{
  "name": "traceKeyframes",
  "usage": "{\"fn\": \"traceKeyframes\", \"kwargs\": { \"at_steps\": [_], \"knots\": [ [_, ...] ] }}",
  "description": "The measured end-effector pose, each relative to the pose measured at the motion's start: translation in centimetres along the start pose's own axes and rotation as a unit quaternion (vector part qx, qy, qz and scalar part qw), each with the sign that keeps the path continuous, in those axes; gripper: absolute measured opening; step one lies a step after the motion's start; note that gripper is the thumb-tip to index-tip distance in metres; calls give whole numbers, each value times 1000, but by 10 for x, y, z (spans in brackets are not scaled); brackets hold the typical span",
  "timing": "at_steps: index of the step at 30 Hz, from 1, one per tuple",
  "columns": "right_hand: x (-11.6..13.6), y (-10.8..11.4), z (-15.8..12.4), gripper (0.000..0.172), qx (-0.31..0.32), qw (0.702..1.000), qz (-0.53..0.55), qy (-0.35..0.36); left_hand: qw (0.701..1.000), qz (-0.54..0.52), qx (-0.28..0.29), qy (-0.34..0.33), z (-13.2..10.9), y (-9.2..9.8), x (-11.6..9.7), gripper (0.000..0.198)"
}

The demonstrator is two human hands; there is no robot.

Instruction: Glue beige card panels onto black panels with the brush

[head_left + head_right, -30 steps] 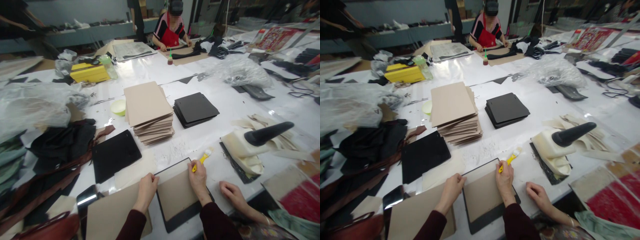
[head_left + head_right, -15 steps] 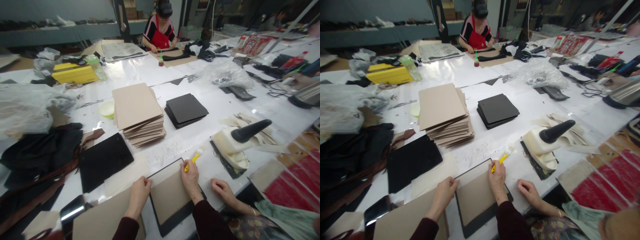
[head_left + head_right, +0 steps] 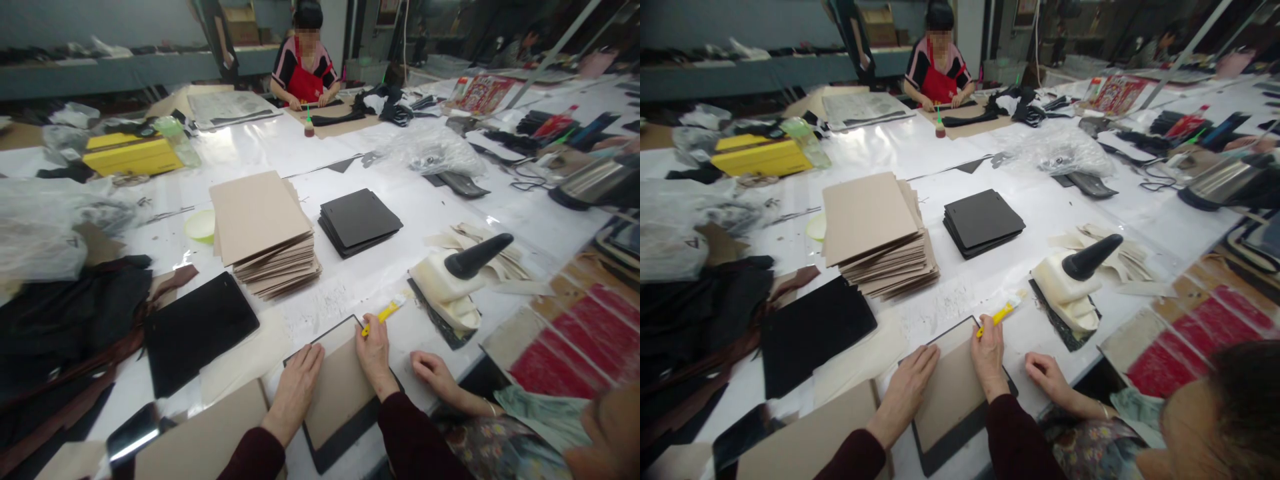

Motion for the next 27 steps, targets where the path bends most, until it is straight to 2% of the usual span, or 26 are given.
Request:
{"fn": "traceKeyframes", "kwargs": {
  "at_steps": [4,8,11,15,17,22,24,27],
  "knots": [
    [32,-2,-8,25,1,998,36,48,999,32,-15,-2,-2,-3,-7,72],
    [53,-26,-26,25,22,995,49,81,998,51,-39,-20,-3,-13,-8,67],
    [41,-38,-26,19,35,996,36,79,997,59,-53,-24,-7,-22,-6,69],
    [5,-32,-13,18,31,998,7,47,997,53,-51,-1,-21,-23,-5,82],
    [-5,-29,-8,18,37,998,-1,42,997,54,-53,19,-29,-21,-6,82],
    [-1,-24,-5,19,28,998,-6,53,995,50,-42,73,-49,-9,-15,76],
    [8,-17,-5,18,12,998,-3,56,994,25,-24,103,-56,5,-18,68],
    [24,4,-8,17,-6,998,-2,59,984,-36,-11,176,-58,35,-18,48]
  ]
}}
Point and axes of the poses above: each hand's wrist, its own z-axis towards the middle knuckle, its own y-axis out of the back of the hand, x = y × z, the point moved 3 cm from there along z, towards the middle knuckle, and after that the axes turned 4 degrees about -y, right-handed, at the moved point
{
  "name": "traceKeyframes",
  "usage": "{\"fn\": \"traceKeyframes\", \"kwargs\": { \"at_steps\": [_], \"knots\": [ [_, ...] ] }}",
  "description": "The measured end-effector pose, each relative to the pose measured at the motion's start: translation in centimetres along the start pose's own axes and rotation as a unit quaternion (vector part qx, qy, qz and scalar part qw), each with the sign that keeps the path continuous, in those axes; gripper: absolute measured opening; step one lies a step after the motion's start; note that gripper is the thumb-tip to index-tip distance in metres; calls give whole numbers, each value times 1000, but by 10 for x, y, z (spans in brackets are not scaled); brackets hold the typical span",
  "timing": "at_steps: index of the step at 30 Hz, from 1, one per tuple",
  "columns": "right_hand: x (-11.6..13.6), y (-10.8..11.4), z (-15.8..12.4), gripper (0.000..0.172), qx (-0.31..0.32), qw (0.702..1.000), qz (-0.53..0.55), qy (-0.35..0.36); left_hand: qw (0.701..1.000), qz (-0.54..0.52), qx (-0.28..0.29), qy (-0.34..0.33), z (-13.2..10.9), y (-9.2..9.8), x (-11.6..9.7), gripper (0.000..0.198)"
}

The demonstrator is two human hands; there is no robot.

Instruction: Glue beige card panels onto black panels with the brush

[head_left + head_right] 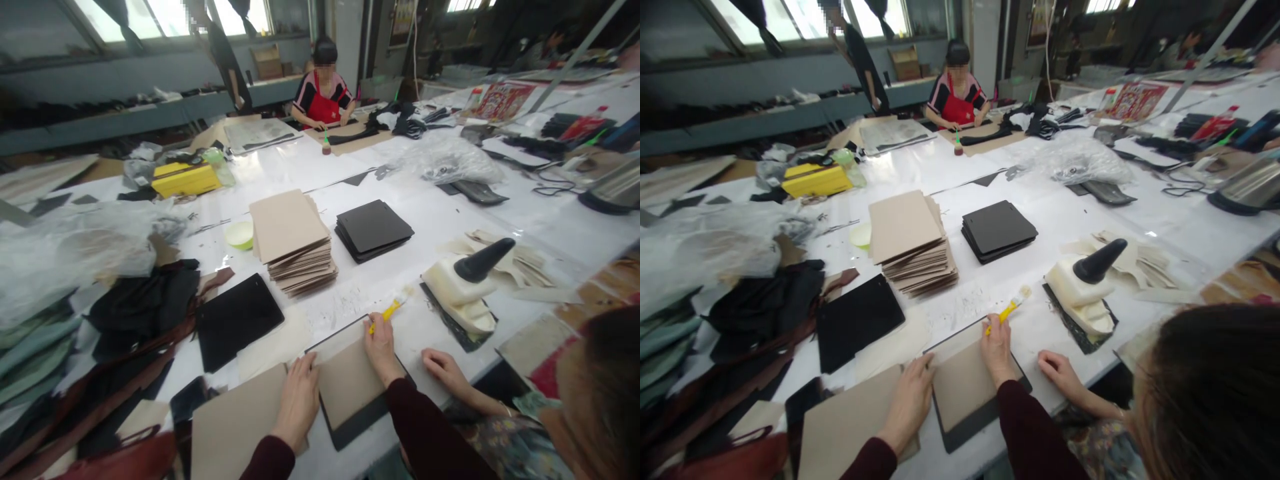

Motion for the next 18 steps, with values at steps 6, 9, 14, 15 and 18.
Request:
{"fn": "traceKeyframes", "kwargs": {
  "at_steps": [6,9,14,15,18],
  "knots": [
    [51,44,-38,15,27,998,-19,54,994,-37,24,98,42,37,-6,43],
    [74,56,-66,15,26,996,-12,88,991,-42,67,111,61,36,-8,49],
    [90,64,-79,15,-26,990,-23,139,982,-60,115,137,71,36,-3,75],
    [92,65,-75,16,-35,987,-27,152,980,-67,122,141,73,37,0,78],
    [106,71,-61,16,-55,981,-25,182,974,-105,143,140,74,38,5,73]
  ]
}}
Point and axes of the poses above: each hand's wrist, its own z-axis towards the middle knuckle, its own y-axis out of the back of the hand, x = y × z, the point moved 3 cm from there along z, towards the middle knuckle, and after that the axes turned 4 degrees about -y, right-handed, at the moved point
